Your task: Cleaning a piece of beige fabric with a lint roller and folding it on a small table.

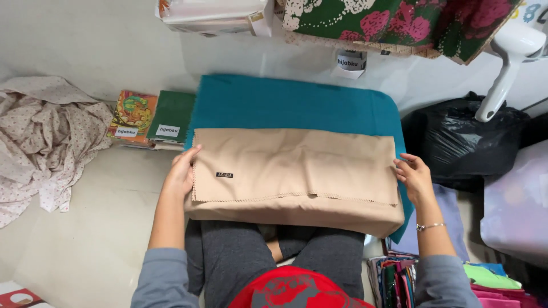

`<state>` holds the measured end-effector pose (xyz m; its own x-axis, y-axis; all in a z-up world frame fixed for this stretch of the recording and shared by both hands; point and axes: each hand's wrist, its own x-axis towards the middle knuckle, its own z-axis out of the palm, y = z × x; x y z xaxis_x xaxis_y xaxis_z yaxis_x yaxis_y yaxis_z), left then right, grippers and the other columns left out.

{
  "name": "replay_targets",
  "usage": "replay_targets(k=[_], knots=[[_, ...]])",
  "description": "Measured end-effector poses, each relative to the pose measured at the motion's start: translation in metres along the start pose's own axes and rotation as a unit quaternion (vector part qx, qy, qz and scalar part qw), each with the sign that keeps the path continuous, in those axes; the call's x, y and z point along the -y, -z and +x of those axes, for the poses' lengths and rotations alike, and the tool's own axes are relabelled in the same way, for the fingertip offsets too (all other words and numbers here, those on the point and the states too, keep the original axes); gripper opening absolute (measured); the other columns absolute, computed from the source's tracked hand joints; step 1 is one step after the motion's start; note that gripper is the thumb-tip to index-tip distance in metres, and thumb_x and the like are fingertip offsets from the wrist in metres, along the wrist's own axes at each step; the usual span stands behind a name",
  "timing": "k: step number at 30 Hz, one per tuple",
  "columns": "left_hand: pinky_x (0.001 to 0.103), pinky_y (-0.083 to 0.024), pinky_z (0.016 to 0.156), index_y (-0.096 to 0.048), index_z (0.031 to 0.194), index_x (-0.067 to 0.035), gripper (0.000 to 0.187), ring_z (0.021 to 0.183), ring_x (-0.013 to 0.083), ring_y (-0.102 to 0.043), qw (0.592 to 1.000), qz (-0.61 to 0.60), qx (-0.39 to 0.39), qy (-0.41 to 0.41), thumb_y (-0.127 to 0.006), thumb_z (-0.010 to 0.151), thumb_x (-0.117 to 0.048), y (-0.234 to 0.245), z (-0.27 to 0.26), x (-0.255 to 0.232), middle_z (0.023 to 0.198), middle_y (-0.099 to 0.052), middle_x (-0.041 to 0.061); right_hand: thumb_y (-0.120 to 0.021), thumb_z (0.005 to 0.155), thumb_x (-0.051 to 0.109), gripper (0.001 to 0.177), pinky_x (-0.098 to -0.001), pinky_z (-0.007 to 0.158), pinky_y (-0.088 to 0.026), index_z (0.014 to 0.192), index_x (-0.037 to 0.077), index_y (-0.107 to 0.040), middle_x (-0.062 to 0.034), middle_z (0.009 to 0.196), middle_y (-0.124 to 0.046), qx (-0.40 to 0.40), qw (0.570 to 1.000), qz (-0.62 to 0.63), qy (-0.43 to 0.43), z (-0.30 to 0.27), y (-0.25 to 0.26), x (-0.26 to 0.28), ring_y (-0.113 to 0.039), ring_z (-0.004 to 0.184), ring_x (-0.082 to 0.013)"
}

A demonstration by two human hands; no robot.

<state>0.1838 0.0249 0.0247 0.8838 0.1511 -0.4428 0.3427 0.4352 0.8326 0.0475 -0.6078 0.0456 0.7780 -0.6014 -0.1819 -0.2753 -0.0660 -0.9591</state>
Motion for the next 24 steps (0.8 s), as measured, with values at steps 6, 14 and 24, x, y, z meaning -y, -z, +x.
replay_targets(k=[6, 14, 24], knots=[[0.047, -0.056, 0.090, -0.035, 0.150, -0.013, 0.087, 0.105, 0.0384, -0.066, 0.990, 0.127, 0.001, -0.060, -0.077, 0.077, 0.008, -0.025, 0.017, 0.002, 0.127, -0.057, 0.029, -0.076, 0.090, 0.012, 0.061, -0.0319, 0.067, -0.055, 0.146, 0.017, -0.052, -0.0091, 0.099, -0.058, 0.006, 1.000, -0.025, -0.007, 0.044, -0.020, 0.009, -0.058, 0.070, -0.0121], [0.038, -0.059, 0.082, -0.069, 0.130, -0.013, 0.050, 0.094, 0.0222, -0.073, 0.986, 0.151, 0.056, -0.042, -0.070, 0.081, -0.010, -0.030, 0.065, -0.007, 0.112, -0.074, 0.015, -0.075, 0.089, 0.010, 0.034, -0.0356, 0.074, -0.058, 0.122, 0.018, -0.075, -0.0095, 0.098, -0.071, 0.022, 1.000, -0.012, -0.003, 0.053, -0.050, 0.032, -0.070, 0.084, -0.0166], [0.025, -0.053, 0.088, -0.069, 0.118, -0.006, 0.028, 0.099, 0.0137, -0.066, 0.935, 0.213, 0.081, -0.272, -0.067, 0.091, 0.002, -0.029, -0.082, -0.077, 0.115, -0.072, 0.007, -0.073, 0.095, 0.006, 0.035, -0.0169, 0.085, -0.052, 0.129, 0.005, -0.069, -0.0024, 0.105, -0.067, -0.053, 0.985, 0.005, 0.163, -0.064, 0.001, 0.090, -0.060, 0.090, -0.0067]])
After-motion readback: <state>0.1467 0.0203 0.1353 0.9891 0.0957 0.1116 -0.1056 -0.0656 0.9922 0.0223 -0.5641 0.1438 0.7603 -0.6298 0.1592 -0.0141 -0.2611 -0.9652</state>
